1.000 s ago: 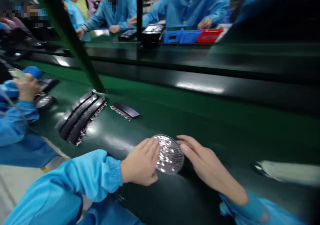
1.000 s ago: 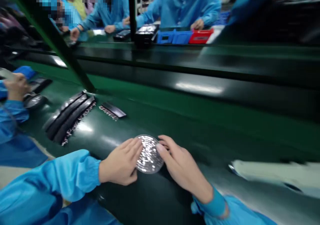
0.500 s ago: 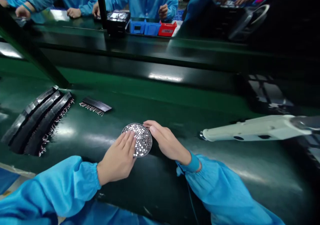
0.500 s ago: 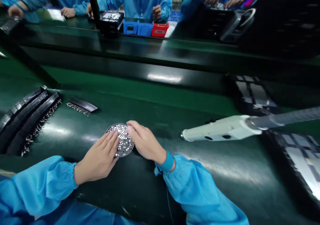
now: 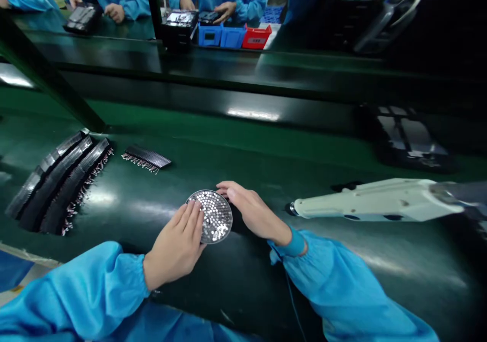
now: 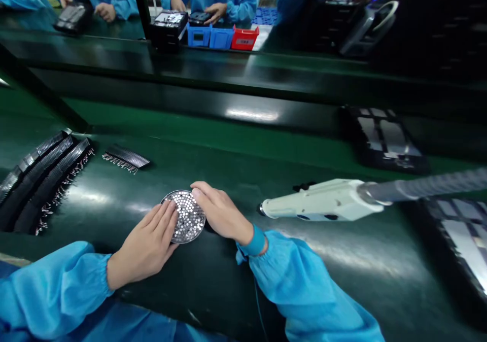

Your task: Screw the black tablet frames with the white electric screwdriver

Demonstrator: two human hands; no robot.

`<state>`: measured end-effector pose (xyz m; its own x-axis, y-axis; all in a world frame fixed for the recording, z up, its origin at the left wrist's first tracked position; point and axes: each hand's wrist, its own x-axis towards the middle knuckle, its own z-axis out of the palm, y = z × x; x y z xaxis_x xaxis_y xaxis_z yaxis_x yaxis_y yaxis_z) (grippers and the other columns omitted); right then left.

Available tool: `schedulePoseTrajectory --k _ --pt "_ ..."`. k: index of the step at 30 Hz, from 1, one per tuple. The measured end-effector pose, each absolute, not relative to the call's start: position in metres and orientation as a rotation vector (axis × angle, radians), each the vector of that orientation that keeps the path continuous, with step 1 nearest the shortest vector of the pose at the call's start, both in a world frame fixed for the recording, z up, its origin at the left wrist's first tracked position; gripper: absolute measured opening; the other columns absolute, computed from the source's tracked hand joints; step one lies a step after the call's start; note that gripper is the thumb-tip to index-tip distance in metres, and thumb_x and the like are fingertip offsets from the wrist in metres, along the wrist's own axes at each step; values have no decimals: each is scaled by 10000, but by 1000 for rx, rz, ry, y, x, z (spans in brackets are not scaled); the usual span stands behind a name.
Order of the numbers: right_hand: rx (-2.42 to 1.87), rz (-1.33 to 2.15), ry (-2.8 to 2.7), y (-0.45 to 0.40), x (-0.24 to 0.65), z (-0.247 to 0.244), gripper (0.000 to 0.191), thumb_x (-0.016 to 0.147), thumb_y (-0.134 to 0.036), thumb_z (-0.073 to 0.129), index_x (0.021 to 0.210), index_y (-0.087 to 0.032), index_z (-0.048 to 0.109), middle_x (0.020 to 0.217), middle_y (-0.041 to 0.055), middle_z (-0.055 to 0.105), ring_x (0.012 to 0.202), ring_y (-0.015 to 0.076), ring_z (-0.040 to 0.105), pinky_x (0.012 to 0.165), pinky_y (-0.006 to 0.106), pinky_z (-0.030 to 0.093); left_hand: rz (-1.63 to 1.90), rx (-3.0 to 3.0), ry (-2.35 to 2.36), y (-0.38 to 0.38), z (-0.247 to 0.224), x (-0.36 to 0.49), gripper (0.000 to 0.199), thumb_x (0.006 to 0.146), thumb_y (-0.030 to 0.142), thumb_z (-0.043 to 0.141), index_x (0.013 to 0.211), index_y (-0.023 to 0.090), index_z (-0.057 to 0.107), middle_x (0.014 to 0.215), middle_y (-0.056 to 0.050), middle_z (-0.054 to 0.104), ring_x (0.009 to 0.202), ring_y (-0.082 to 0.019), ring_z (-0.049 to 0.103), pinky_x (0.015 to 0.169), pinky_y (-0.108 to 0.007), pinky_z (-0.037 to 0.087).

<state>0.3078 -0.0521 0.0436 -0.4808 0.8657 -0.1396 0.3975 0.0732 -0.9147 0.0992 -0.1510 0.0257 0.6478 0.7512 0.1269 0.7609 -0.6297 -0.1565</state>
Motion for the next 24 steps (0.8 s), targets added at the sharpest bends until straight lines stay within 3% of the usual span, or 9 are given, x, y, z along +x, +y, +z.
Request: schedulePoseTrajectory --k 3,8,11,15,17,20,24 --pt "-1074 1492 -1907 -43 298 39 561 926 -669 418 1183 -224 643 1226 85 684 1179 273 618 1077 456 444 -134 -2757 -1139 -145 20 108 586 971 338 468 1385 -78 488 1478 -318 451 1422 -423 413 1209 -508 260" --pt "-1008 1533 -1886 -25 279 28 611 923 -700 366 1153 -214 655 1233 75 693 1200 244 625 1096 413 454 -183 -2790 -1210 -102 18 110 851 910 620 500 1381 -89 503 1449 -301 500 1406 -415 440 1222 -521 248" --pt "-1144 1429 -1821 -31 291 23 586 951 -670 327 1132 -216 651 1241 82 680 1221 258 596 1114 446 411 -166 -2742 -1267 -105 23 99 784 932 535 496 1385 -106 491 1468 -313 472 1409 -415 434 1218 -516 252" --pt "-1261 1364 -1762 -46 311 23 573 945 -677 357 1118 -215 649 1154 93 695 1142 285 610 1031 477 443 -178 -2719 -1240 -135 24 98 632 926 335 506 1375 -109 491 1475 -336 443 1419 -443 406 1210 -510 248" --pt "-1242 1366 -1763 -47 312 24 577 919 -694 412 1132 -213 649 1165 94 691 1137 284 610 1038 469 443 -187 -2729 -1212 -140 20 108 618 938 331 504 1376 -106 490 1470 -343 443 1413 -451 409 1208 -516 242" --pt "-1113 1423 -1803 -39 299 25 615 880 -726 450 1172 -224 652 1275 80 665 1215 272 593 1101 435 427 -227 -2765 -1233 -126 14 127 719 956 497 500 1383 -81 503 1463 -321 470 1405 -442 428 1203 -522 259" --pt "-1043 1485 -1838 -30 287 24 601 905 -714 413 1146 -225 666 1242 70 689 1198 253 624 1096 417 453 -193 -2767 -1325 -102 14 130 867 923 636 491 1383 -99 498 1442 -312 501 1389 -441 448 1203 -540 262"
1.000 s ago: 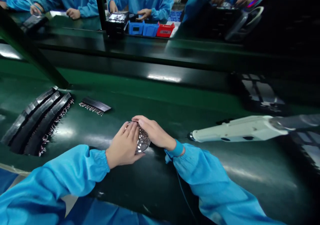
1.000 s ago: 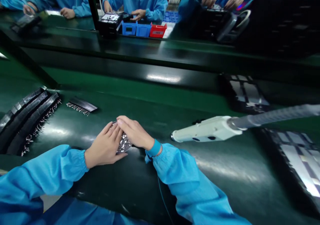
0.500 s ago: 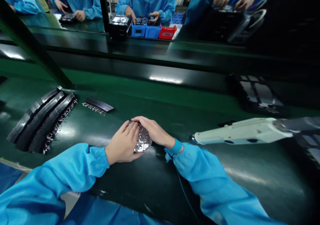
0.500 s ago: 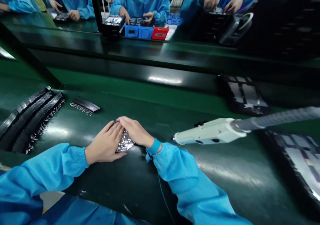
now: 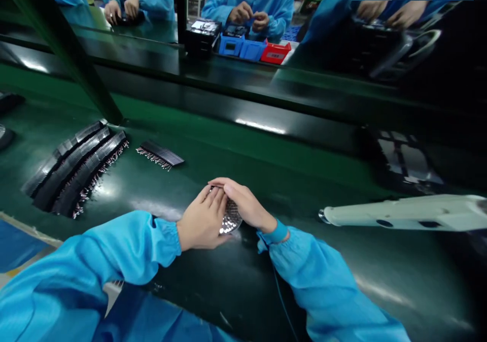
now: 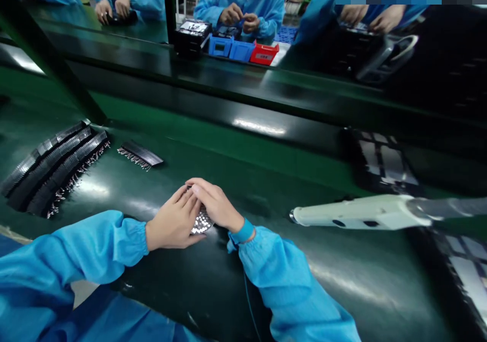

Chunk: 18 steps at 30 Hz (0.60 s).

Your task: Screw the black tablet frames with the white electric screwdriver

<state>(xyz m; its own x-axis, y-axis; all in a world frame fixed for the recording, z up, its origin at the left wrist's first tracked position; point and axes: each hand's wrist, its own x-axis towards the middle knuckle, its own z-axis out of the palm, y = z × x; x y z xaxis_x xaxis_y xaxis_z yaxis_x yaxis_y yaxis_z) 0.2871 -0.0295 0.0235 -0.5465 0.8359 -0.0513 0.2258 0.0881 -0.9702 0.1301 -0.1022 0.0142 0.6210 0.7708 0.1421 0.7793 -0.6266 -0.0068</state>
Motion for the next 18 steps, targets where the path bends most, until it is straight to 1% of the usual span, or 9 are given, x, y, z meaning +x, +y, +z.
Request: schedulePoseTrajectory --k 2,4,6,8,10,12,14,16,18 --pt "-1113 1444 -1809 -33 292 23 580 929 -691 392 1137 -221 662 1246 76 684 1213 256 609 1120 437 422 -165 -2726 -1357 -106 18 122 845 946 600 473 1387 -120 481 1455 -328 475 1399 -444 435 1199 -534 263" --pt "-1195 1402 -1772 -40 301 22 563 938 -679 395 1140 -223 657 1257 82 675 1221 265 593 1129 460 395 -154 -2688 -1349 -120 21 115 750 979 505 451 1381 -128 480 1461 -339 458 1404 -445 428 1191 -525 265" --pt "-1257 1386 -1737 -48 310 22 562 921 -689 435 1151 -226 655 1236 90 679 1190 275 599 1109 478 397 -156 -2669 -1289 -136 22 111 633 985 373 446 1373 -125 485 1452 -344 463 1396 -440 441 1190 -524 247" --pt "-1279 1389 -1709 -51 312 22 584 894 -713 466 1153 -226 657 1210 95 682 1162 279 603 1094 485 402 -176 -2671 -1232 -145 21 115 583 974 320 455 1364 -111 498 1444 -340 474 1385 -433 459 1194 -522 229" --pt "-1242 1415 -1703 -48 306 21 614 866 -742 478 1137 -225 668 1214 93 680 1168 277 599 1101 473 404 -212 -2702 -1214 -141 16 123 613 979 385 462 1363 -90 515 1445 -325 484 1383 -425 466 1197 -512 233" --pt "-1164 1475 -1711 -39 295 19 643 846 -768 468 1109 -221 679 1211 90 689 1178 270 611 1099 447 430 -228 -2753 -1232 -127 13 131 712 969 513 469 1372 -71 524 1454 -306 489 1391 -423 456 1197 -509 248" --pt "-1107 1528 -1706 -31 287 17 647 848 -763 455 1106 -210 672 1189 95 704 1163 262 639 1076 428 467 -209 -2795 -1254 -112 12 134 803 940 598 484 1392 -66 512 1465 -295 485 1405 -425 436 1203 -518 246" --pt "-1118 1523 -1679 -27 285 15 620 876 -731 435 1102 -200 658 1167 105 709 1147 256 655 1064 427 479 -175 -2799 -1294 -103 13 129 867 924 645 485 1397 -81 496 1472 -304 471 1413 -429 421 1211 -531 234" --pt "-1174 1474 -1644 -30 291 14 580 903 -695 420 1087 -197 654 1175 109 700 1151 255 645 1072 439 460 -159 -2768 -1323 -107 16 119 863 946 633 458 1400 -101 478 1477 -320 452 1418 -433 411 1212 -538 226"
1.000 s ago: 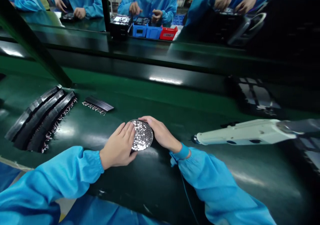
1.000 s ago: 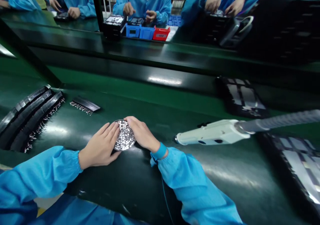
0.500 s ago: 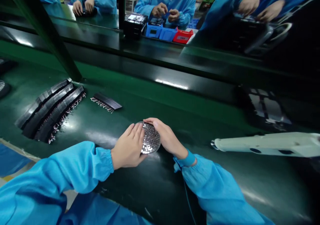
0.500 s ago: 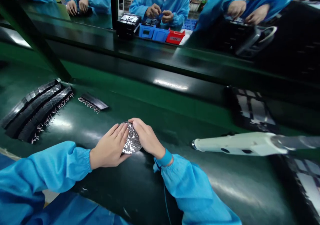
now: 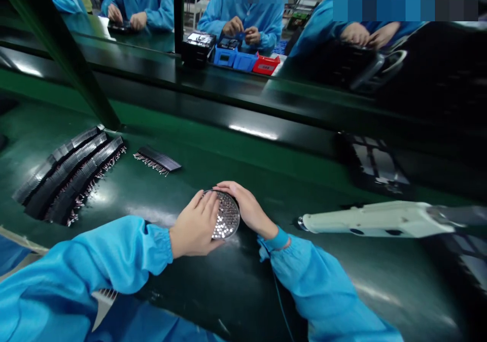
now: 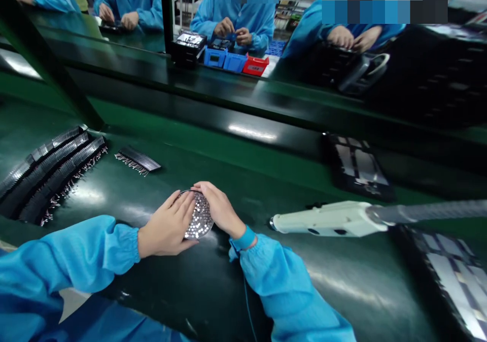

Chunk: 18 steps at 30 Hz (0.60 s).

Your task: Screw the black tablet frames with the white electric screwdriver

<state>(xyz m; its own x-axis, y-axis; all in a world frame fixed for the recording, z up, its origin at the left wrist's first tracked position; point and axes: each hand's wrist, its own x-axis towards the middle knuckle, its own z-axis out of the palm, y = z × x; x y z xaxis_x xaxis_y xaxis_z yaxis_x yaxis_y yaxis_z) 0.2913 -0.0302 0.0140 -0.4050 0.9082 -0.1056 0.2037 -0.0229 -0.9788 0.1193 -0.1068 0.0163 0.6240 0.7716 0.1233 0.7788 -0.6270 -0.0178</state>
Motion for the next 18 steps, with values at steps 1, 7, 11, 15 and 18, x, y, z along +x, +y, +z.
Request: schedulePoseTrajectory --k 1,7,11,15,18 --pt "-1202 1453 -1632 -34 296 14 566 912 -683 417 1079 -198 656 1179 108 696 1152 256 638 1071 445 452 -165 -2749 -1323 -113 17 114 829 965 602 444 1398 -104 477 1477 -325 448 1417 -435 413 1210 -537 227" --pt "-1217 1454 -1623 -50 303 17 546 901 -678 465 1102 -212 666 1192 91 688 1147 249 617 1075 431 433 -188 -2749 -1131 -140 15 112 566 985 338 464 1370 -74 515 1459 -312 476 1400 -416 446 1214 -507 208" --pt "-1069 1567 -1665 -32 282 15 590 865 -713 478 1099 -203 662 1187 96 703 1170 239 640 1084 397 459 -225 -2818 -1193 -112 10 128 802 919 577 528 1387 -74 507 1464 -304 480 1411 -427 427 1220 -519 225" --pt "-1134 1517 -1644 -21 283 12 618 883 -726 416 1097 -190 639 1195 118 697 1177 249 639 1096 434 443 -182 -2773 -1283 -97 13 118 869 920 623 512 1396 -102 479 1468 -326 463 1418 -435 411 1217 -551 224" --pt "-1231 1445 -1624 -30 298 13 614 894 -723 402 1119 -201 631 1207 111 686 1186 262 617 1090 463 424 -167 -2722 -1286 -113 16 100 736 985 520 451 1410 -80 472 1499 -307 433 1434 -415 396 1213 -533 236"
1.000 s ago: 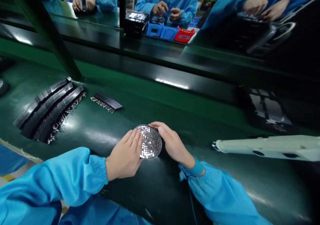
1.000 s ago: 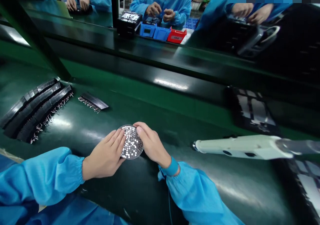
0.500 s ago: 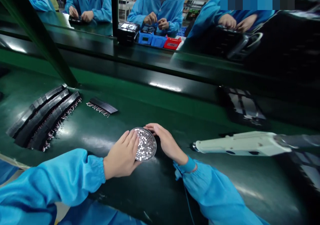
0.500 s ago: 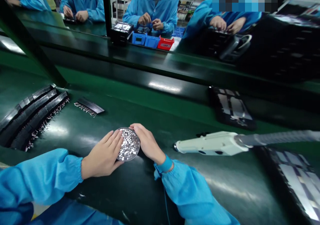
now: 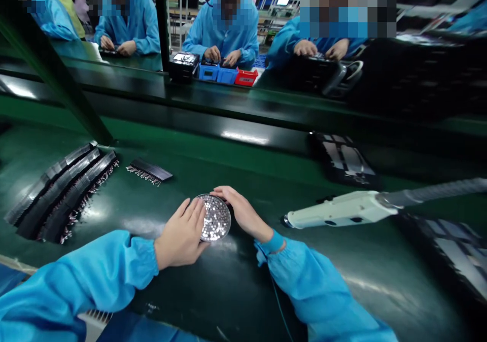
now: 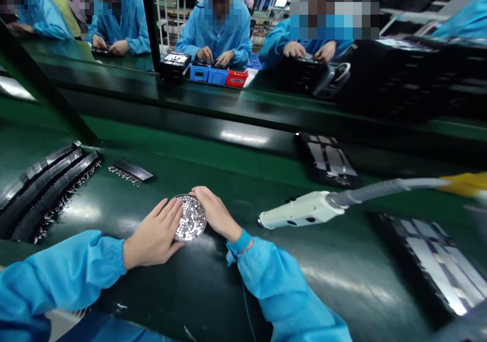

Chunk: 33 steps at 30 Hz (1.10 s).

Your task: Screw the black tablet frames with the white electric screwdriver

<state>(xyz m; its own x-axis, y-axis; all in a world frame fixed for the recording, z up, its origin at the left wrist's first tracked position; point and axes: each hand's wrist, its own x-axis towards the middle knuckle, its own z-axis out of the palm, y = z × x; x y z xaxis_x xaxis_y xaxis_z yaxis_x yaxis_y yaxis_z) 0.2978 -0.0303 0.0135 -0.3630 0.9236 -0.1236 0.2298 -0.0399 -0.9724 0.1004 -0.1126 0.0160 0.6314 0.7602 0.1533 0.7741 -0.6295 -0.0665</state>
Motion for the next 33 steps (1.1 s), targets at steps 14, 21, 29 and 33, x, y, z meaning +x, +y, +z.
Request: schedulePoseTrajectory --k 14,21,29,33 --pt "-1148 1477 -1761 -21 289 17 566 916 -675 397 1085 -206 666 1221 81 682 1201 241 605 1138 422 408 -194 -2788 -1273 -89 14 117 917 888 672 545 1385 -97 502 1449 -307 496 1408 -427 431 1212 -558 257" --pt "-1256 1366 -1791 -42 298 25 535 909 -667 430 1066 -229 696 1083 88 710 1103 299 622 1075 508 423 -213 -2721 -1218 -133 6 100 641 991 445 458 1414 -35 503 1493 -269 460 1401 -402 452 1188 -502 324" --pt "-1109 1391 -1816 -19 274 12 641 873 -750 393 1009 -210 710 1099 116 728 1074 312 672 993 462 521 -183 -2726 -1218 -84 -13 115 978 884 772 439 1404 -53 506 1467 -283 482 1392 -393 467 1201 -490 345" --pt "-1248 1356 -1749 -28 289 13 632 860 -759 391 1013 -220 684 1158 115 711 1091 304 663 1013 447 507 -184 -2646 -1222 -99 -4 102 813 966 639 398 1375 -51 537 1430 -290 518 1351 -404 512 1159 -493 384"
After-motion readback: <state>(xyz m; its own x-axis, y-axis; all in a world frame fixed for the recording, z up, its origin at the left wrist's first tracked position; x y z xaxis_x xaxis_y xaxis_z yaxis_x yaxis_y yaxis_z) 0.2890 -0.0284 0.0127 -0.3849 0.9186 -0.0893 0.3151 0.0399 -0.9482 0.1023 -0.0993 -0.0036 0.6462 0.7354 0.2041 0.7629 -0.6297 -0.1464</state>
